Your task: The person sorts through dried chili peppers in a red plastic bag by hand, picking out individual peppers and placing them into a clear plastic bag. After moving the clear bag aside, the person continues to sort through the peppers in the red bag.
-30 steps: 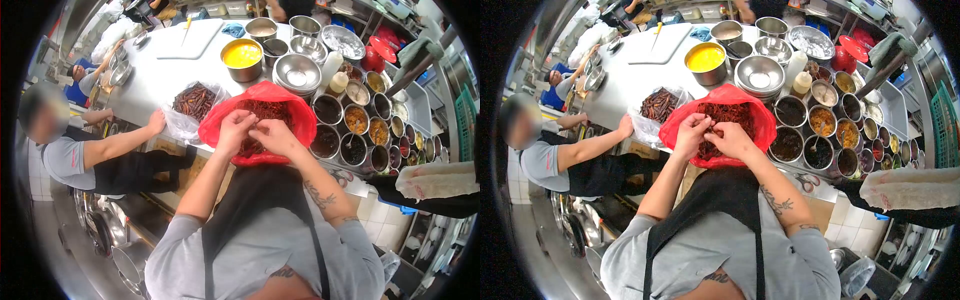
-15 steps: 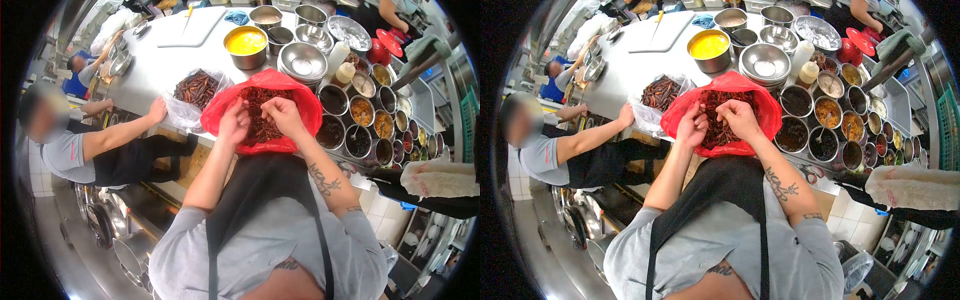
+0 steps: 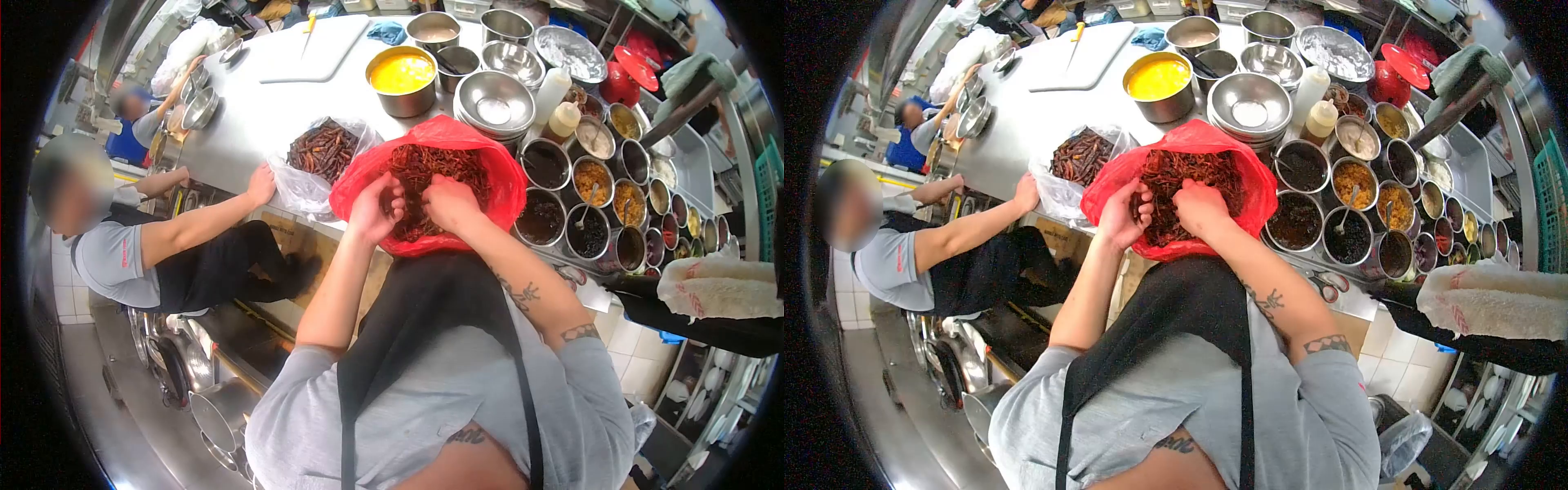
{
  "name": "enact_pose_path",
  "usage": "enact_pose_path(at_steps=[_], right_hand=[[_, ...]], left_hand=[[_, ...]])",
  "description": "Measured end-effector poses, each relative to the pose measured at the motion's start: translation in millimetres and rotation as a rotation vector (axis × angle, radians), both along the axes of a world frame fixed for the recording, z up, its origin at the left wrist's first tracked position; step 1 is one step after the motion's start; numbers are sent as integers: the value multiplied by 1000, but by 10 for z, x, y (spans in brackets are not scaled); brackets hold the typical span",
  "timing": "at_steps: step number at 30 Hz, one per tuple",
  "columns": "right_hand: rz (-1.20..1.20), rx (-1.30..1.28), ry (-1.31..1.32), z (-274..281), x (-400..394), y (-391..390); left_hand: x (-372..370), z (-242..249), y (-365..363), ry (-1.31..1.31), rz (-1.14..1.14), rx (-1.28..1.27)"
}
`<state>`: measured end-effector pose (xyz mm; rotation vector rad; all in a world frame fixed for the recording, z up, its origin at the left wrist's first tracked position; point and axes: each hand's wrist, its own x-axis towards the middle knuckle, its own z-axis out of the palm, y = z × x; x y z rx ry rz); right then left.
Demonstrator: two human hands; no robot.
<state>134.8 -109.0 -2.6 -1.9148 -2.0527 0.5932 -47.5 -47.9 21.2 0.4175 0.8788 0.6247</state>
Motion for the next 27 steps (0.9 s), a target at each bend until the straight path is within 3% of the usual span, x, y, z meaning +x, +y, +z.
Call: enact_pose_path(at_steps=[4, 7, 12, 13, 16, 19, 23, 26, 27], right_hand=[[-53, 195, 193, 30, 51, -52], [-109, 79, 442, 122, 66, -41], [-46, 118, 551, 218, 44, -127], [-26, 135, 549, 249, 65, -127], [-279, 101, 754, 405, 96, -62], [-157, 183, 820, 309, 175, 88], [-204, 82, 1007, 250, 156, 185], [-195, 94, 947, 167, 189, 216], [-195, -30, 1081, 187, 224, 214]], left_hand=[[-112, -149, -60, 104, 15, 120], [-60, -130, -213, 283, -104, 331], [114, -115, -246, 391, -129, 488], [119, -104, -223, 464, -136, 653], [159, -2, -117, 677, -212, 1073], [200, 266, -57, 755, -363, 1302], [237, 470, 17, 793, -464, 1319], [268, 487, 36, 789, -479, 1341], [273, 503, 49, 745, -489, 1376]])
